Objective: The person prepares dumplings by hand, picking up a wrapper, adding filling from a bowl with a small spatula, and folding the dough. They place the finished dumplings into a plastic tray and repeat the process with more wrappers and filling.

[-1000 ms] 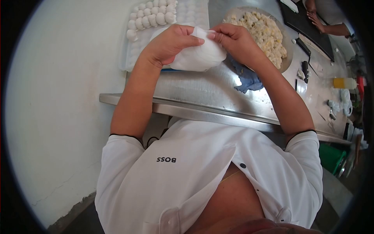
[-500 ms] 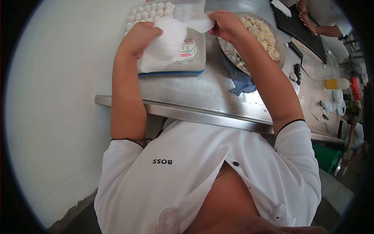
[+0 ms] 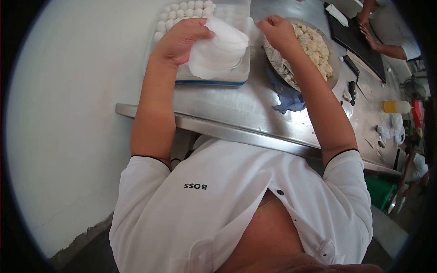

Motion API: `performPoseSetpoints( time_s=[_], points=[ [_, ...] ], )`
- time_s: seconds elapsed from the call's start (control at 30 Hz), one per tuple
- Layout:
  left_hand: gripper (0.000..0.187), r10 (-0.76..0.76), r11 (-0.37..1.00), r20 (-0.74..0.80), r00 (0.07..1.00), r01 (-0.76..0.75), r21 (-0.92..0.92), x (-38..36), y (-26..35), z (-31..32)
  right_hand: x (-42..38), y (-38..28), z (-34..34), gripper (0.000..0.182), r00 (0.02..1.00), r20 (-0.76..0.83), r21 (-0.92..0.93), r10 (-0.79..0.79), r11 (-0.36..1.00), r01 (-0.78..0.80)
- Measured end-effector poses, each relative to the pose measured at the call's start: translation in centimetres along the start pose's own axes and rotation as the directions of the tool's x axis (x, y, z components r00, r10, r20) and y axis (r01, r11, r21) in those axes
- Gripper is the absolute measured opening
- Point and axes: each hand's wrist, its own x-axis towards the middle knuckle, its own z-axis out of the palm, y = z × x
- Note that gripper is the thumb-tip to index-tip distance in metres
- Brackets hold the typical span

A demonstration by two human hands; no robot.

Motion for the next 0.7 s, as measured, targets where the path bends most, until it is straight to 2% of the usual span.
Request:
performPoseSetpoints(
  time_s=[0.03,0.07,0.1,0.13,0.2,0.3,0.43,0.5,0.63,0.7],
  points=[
    [0.033,-0.03,0.999,0.059,0.998,0.028,0.033,-0.1,0.1,0.5,-0.8,-0.7,0.1,0.04,1.0,0.002,0.002,0.001,1.0,-0.001],
    [0.037,-0.061,0.996,0.118,0.991,0.053,0.067,-0.1,0.2,0.7,-1.8,-1.4,0.4,0.041,0.973,-0.023,0.065,-0.229,0.971,0.23],
    [0.037,-0.061,0.996,0.119,0.991,0.054,0.067,-0.1,0.2,0.7,-2.8,-2.3,0.6,0.041,0.894,-0.062,0.118,-0.444,0.886,0.448],
    [0.038,-0.07,0.996,0.147,0.987,0.06,0.07,0.0,0.1,0.7,-4.0,-3.1,0.6,0.041,0.894,-0.063,0.118,-0.444,0.886,0.448],
    [0.038,-0.08,0.995,0.174,0.982,0.068,0.075,0.2,-0.1,0.6,-5.7,-4.3,0.7,0.04,0.764,0.041,-0.033,-0.644,0.763,0.645],
    [0.038,-0.078,0.996,0.198,0.977,0.066,0.067,0.4,-0.4,0.6,-5.4,-3.6,1.5,0.037,0.753,0.046,-0.024,-0.657,0.753,0.658],
    [0.033,-0.05,0.997,0.119,0.992,0.043,0.059,0.2,-0.5,1.0,-5.2,-3.2,1.7,0.032,0.776,0.054,-0.063,-0.628,0.774,0.63],
    [0.032,-0.052,0.998,0.098,0.994,0.048,0.048,0.3,-0.6,0.9,-5.8,-3.4,1.8,0.028,0.696,-0.001,-0.08,-0.718,0.694,0.715],
    [0.03,-0.062,0.997,0.094,0.994,0.057,0.056,0.4,-0.8,1.4,-5.4,-3.2,2.0,0.027,0.696,0.041,-0.107,-0.717,0.689,0.717],
    [0.03,-0.067,0.996,0.103,0.992,0.06,0.071,0.4,-0.9,1.4,-5.4,-3.3,2.1,0.027,0.816,0.028,-0.021,-0.577,0.816,0.578]
  ],
)
